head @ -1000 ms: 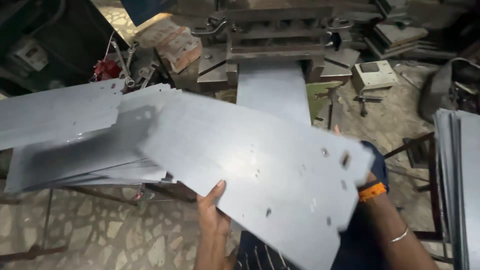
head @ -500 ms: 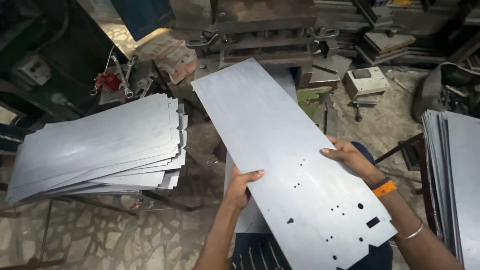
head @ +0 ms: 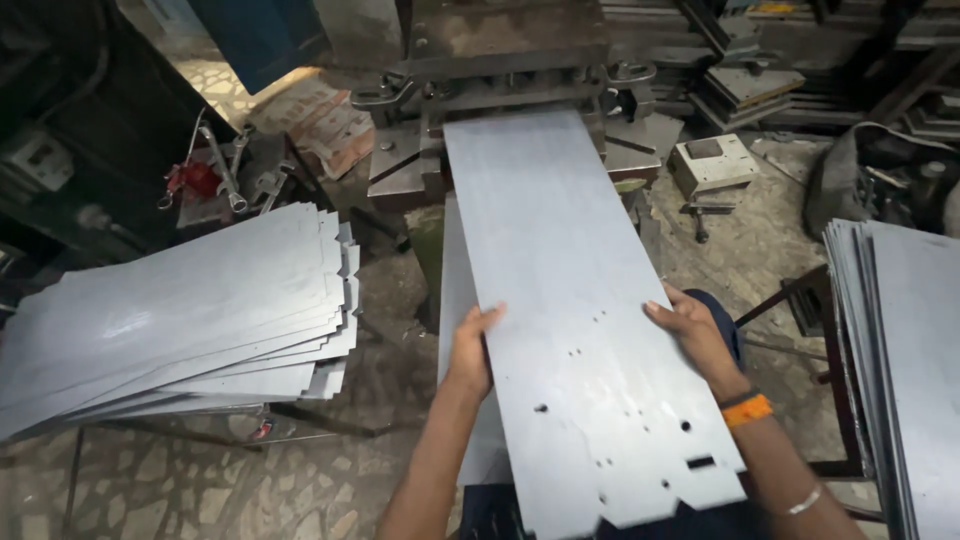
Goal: A factory worker is feeding metal sheets into a stamping machine to punch patterns into them.
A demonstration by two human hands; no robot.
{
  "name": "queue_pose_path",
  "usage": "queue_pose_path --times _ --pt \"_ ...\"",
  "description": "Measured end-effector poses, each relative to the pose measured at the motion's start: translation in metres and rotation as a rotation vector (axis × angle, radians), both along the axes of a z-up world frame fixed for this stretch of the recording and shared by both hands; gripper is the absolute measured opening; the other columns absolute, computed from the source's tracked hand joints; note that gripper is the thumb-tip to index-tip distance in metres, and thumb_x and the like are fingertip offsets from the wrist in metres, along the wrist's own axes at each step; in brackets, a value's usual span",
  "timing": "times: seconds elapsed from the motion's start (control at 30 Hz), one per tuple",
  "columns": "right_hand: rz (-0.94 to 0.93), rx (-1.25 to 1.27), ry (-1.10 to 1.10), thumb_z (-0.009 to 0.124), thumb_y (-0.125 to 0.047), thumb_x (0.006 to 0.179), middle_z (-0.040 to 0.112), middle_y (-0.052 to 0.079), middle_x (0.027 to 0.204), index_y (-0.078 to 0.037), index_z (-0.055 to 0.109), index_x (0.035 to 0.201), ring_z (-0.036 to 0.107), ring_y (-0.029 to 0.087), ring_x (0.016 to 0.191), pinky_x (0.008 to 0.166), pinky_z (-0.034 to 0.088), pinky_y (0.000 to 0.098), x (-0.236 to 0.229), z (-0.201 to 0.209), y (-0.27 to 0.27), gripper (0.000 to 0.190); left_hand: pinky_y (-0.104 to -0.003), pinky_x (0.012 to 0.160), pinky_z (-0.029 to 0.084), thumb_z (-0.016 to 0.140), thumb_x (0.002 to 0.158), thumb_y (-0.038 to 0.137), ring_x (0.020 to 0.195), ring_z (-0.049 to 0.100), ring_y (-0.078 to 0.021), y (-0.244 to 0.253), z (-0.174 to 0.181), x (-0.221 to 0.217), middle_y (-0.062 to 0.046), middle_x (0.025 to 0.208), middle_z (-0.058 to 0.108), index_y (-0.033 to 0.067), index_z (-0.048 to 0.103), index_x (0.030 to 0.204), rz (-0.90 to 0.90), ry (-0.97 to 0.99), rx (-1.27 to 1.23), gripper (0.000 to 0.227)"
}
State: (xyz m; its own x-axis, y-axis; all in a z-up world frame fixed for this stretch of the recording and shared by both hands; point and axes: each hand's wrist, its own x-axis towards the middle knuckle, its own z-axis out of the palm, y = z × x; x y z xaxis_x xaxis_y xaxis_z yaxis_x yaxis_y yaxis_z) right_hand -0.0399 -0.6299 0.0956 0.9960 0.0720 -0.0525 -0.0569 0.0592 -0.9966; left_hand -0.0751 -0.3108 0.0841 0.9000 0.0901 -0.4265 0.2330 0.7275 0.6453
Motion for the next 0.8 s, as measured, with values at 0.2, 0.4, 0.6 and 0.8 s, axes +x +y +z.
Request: queue_pose_path --times 0.2,0.4,0.6,0.8 --pt "-0.153 -0.055 0.092 0.083 -0.03 0.083 0.07 0.022 0.103 -0.006 0.066 0.135 0.065 0.024 0.088 0.078 0.053 0.0361 0.055 0.009 0.068 0.06 -0.043 0.083 0.057 0.081 0.082 0.027 0.086 0.072 -0.0278 0.065 -0.081 0.085 -0.017 0.101 0.076 0.0067 0.077 0.105 0.09 -0.031 -0.158 0.031" --pt "-0.114 0.476 0.364 0.08 -0.035 0.089 0.07 0.012 0.126 -0.015 0.065 0.136 0.071 0.025 0.109 0.103 0.049 0.0414 0.196 -0.058 0.08 0.054 -0.038 0.099 0.055 0.088 0.079 0.026 0.103 0.073 -0.0259 0.115 -0.074 0.216 -0.011 0.12 0.073 0.0206 0.07 0.131 -0.108 -0.054 0.14 0.056" --pt "-0.102 0.308 0.199 0.076 -0.025 0.088 0.073 0.004 0.108 -0.014 0.068 0.128 0.072 0.017 0.097 0.093 0.054 0.0353 0.28 -0.068 0.095 0.042 -0.038 0.084 0.061 0.085 0.083 0.017 0.087 0.076 -0.0241 0.135 -0.055 0.309 -0.012 0.103 0.077 0.015 0.073 0.123 -0.154 -0.141 0.51 0.042" --pt "-0.124 0.183 0.082 0.079 -0.016 0.085 0.075 0.008 0.093 -0.01 0.071 0.121 0.077 0.019 0.082 0.079 0.061 0.035 0.341 -0.114 0.071 0.037 -0.04 0.082 0.061 0.084 0.085 0.015 0.087 0.075 -0.0238 0.117 -0.059 0.319 -0.011 0.102 0.075 0.0113 0.069 0.127 -0.151 -0.153 0.537 0.045"
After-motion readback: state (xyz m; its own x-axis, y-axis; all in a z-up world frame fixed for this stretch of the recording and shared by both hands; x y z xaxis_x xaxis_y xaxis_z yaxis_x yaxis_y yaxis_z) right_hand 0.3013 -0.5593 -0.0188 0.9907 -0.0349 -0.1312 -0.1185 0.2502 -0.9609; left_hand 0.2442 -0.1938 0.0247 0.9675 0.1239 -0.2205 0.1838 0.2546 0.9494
